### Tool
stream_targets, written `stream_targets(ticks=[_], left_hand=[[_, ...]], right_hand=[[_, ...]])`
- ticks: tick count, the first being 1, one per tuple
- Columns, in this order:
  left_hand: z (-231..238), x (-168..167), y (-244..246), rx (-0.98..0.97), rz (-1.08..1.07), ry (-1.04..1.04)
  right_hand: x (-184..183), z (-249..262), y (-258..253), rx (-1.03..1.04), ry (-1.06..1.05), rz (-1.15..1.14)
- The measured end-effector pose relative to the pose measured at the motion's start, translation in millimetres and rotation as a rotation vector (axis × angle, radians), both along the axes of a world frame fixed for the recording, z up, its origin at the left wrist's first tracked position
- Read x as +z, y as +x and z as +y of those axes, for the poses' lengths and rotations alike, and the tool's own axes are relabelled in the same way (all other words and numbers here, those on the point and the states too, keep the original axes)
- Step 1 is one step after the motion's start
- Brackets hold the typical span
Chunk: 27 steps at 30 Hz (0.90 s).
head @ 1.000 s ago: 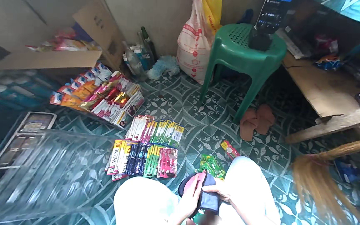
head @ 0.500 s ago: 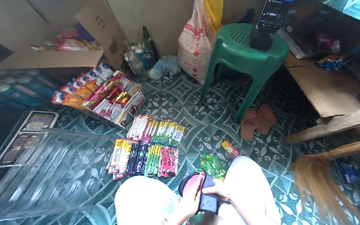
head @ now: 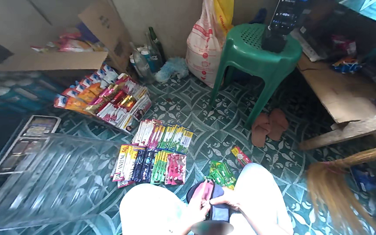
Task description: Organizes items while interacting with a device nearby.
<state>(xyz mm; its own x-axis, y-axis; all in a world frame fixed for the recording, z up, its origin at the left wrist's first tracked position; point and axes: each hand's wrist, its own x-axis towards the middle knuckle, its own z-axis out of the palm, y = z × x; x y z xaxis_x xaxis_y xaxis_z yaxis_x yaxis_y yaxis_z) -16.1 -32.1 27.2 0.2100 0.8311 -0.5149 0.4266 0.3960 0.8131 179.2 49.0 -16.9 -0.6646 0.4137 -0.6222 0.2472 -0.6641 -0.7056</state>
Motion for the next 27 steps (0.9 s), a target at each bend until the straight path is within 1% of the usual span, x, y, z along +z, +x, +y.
stream_targets(ticks=[1,3,7,9,11,14,15,16,18,21,23,25,27], left_hand=[[1,0,1,-0.011,-0.002,0.001],[1,-2,3,-0.012,0.004,0.011],[1,-1,-4,-0.001,0.012,0.031],[0,1,-8,-0.001,0.015,0.021],[-1,0,-10,-0.002,0.017,-0.002],[-4,-4,-5,0.022,0.0,-0.006],[-4,-3,-1,0.022,-0.005,-0.005],[-3,-3,1,0.02,-0.006,0.003],[-3,-4,2,0.031,-0.001,0.021],[-5,-4,-4,0.055,0.0,0.033],[-6,-2,-7,0.061,0.009,0.037],[-7,-4,-7,0.081,0.021,0.055],[-9,-7,-3,0.132,0.022,0.079]], right_hand=[[-1,-1,-1,0.01,0.018,-0.013],[-1,0,0,-0.037,0.037,-0.06],[3,4,0,-0.233,0.018,-0.122],[2,5,-1,-0.291,0.009,-0.127],[1,4,0,-0.239,0.014,-0.105],[1,2,0,-0.021,0.037,-0.078],[2,1,-1,0.029,0.045,-0.08],[2,1,-1,0.037,0.053,-0.092],[3,2,-1,-0.045,0.058,-0.12],[2,4,-1,-0.263,0.017,-0.139],[1,4,-2,-0.328,-0.001,-0.144],[0,3,-2,-0.307,-0.014,-0.115],[1,2,0,-0.173,-0.019,-0.078]])
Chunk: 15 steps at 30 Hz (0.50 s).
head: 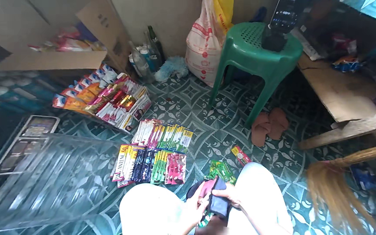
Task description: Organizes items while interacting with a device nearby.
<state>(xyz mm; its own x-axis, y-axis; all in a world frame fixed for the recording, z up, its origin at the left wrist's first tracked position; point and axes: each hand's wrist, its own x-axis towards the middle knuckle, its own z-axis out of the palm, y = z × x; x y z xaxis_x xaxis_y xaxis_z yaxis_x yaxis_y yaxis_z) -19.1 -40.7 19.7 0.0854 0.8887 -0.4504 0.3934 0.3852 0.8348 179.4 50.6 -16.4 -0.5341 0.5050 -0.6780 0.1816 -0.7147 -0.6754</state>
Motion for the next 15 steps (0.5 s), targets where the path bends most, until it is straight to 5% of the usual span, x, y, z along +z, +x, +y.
stream_targets(ticks=[3,11,15], left_hand=[[-0.2,-3.2,5.6,0.059,-0.016,0.001],[-3.2,0.5,-3.2,0.117,-0.035,-0.001],[-3.3,0.6,5.9,0.14,0.006,0.026]], right_hand=[[1.0,-2.7,0.2,0.138,0.024,-0.001],[-1.5,1.3,-2.1,-0.136,-0.005,-0.066],[0.7,-0.5,0.8,0.042,0.002,-0.027]])
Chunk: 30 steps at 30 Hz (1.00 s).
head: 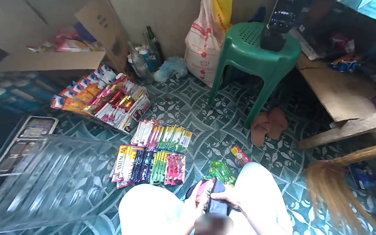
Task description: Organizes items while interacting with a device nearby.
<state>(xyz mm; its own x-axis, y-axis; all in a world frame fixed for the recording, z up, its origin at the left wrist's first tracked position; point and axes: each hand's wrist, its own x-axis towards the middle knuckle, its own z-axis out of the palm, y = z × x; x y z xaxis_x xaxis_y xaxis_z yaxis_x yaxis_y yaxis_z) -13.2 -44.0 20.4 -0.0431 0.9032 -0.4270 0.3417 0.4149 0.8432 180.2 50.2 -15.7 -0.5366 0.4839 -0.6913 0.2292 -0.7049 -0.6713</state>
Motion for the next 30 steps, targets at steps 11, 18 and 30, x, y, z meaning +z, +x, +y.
stream_targets(ticks=[11,18,30], left_hand=[[11,-13,21,0.352,-0.528,0.003],[19,-19,48,0.301,-0.3,0.103],[18,34,40,0.455,-0.757,-0.144]], right_hand=[[11,-13,-20,-0.334,0.012,0.244],[10,-42,-35,-0.188,0.328,-0.003],[13,-15,-20,0.037,0.388,-0.108]])
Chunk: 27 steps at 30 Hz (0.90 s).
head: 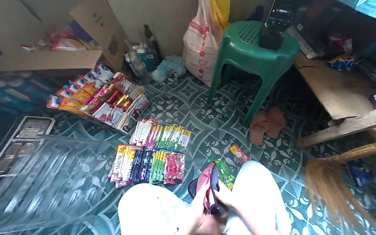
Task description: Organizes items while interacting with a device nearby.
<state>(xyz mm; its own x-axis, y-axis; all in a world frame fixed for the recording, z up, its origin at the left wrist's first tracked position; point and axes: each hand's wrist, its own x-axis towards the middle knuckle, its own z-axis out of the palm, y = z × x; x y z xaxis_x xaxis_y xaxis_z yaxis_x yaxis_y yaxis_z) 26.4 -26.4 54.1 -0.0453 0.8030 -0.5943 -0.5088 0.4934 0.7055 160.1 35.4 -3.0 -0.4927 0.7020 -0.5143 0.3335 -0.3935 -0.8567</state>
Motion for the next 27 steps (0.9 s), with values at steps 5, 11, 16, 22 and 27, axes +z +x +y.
stream_targets(ticks=[5,11,16,22,27], left_hand=[[1,-1,-15,0.325,-0.163,-0.018],[11,-16,-10,0.488,-0.045,0.008],[7,-13,0,0.379,-0.176,0.0],[7,-23,-13,0.598,-0.497,-0.077],[14,-29,-28,0.723,-0.362,-0.106]], right_hand=[[6,-3,1,-0.238,-0.162,0.186],[16,-29,-18,0.141,0.37,0.061],[17,-18,-25,0.063,0.235,-0.002],[16,1,-9,-0.414,-0.067,0.211],[29,-13,2,-0.293,-0.006,0.286]])
